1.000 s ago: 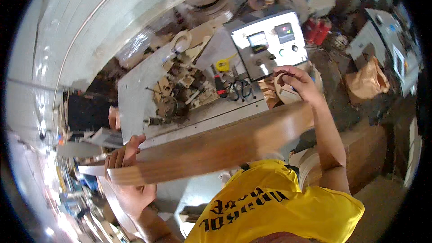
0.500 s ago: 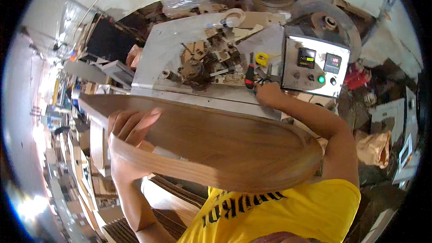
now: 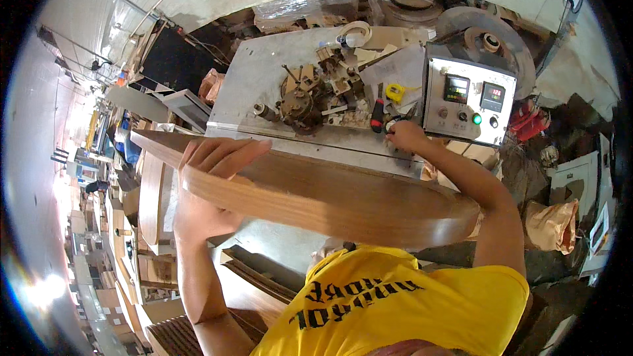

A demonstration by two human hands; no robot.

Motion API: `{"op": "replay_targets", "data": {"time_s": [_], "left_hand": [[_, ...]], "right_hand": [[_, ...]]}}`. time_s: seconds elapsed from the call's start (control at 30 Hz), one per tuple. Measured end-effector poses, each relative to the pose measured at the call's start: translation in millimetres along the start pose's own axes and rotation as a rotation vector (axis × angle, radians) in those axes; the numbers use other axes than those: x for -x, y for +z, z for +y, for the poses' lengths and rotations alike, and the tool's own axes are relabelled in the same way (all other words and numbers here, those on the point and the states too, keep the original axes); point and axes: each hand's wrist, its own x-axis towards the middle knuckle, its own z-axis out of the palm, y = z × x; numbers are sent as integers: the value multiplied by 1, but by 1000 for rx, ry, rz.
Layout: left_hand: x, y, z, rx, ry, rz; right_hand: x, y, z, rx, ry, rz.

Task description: The person cuts a strip of edging with scissors, applies it to the side of a wooden board using a heat gun, and sands the edge with a piece of sandpaper.

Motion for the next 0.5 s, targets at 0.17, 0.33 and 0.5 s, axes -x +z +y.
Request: {"op": "replay_targets", "data": {"time_s": [0.17,0.33,0.5], "left_hand": [[-16,8,-19,85,140,18],[-38,15,-38,225,248,8],[-58,26,-57,129,273,40]], "right_hand": [[71,-104,-8,-404,-103,-57],[203,-198,-45,-647,-203,307],[315,-210,-100,-714,-462,810]]}}
